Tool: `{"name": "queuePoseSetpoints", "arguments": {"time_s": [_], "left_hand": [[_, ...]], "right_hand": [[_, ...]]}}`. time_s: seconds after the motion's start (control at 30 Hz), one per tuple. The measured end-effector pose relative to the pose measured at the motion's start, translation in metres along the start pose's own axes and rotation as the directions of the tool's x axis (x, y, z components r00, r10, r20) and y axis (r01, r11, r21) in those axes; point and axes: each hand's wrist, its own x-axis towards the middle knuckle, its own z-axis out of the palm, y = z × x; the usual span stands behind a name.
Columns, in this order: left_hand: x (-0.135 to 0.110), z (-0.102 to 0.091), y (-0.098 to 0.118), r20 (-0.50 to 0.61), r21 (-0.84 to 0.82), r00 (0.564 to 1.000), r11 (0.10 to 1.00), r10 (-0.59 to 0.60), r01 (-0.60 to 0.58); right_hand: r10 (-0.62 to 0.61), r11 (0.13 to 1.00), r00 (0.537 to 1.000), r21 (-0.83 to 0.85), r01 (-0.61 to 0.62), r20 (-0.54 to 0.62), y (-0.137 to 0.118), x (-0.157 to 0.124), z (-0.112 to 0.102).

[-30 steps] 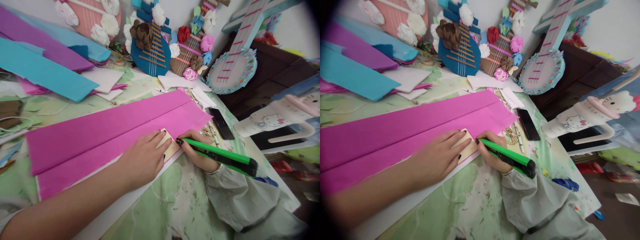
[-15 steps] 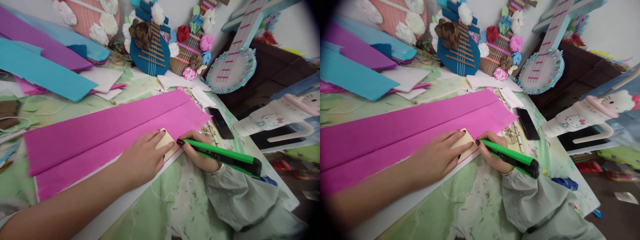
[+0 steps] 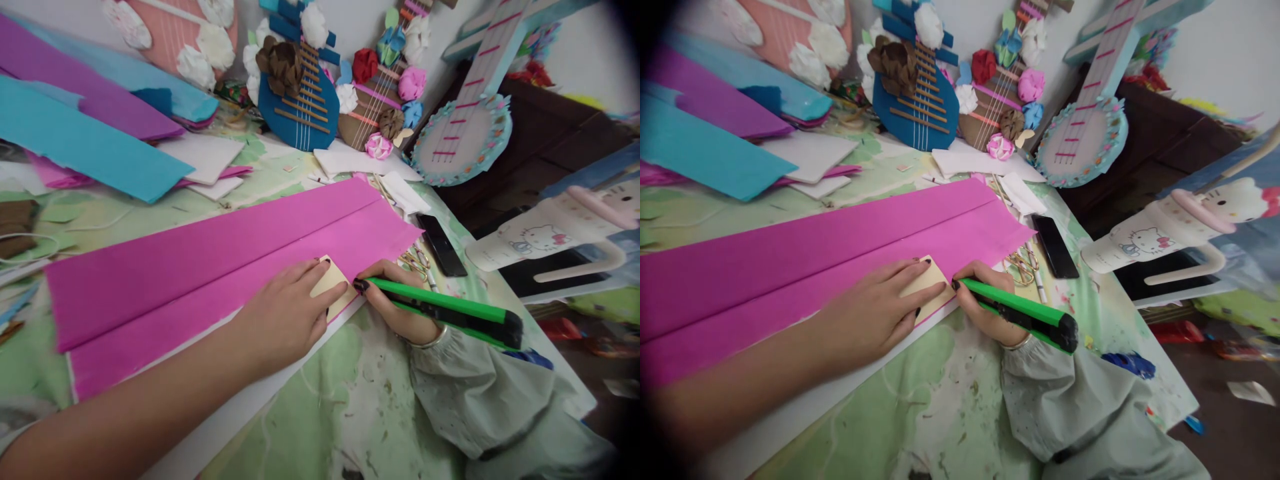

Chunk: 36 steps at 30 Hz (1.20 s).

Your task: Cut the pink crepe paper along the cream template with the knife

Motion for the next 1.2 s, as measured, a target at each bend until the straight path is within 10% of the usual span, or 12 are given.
{"name": "queuePoseSetpoints", "arguments": {"time_s": [1.2], "left_hand": [[0.0013, -0.0025, -0.0003, 0.068, -0.028, 0.998, 0.999, -0.018, 0.020]], "right_hand": [[-0.026, 1.000, 1.000, 0.015, 0.026, -0.008, -0.0022, -0.0031, -0.0044]]}}
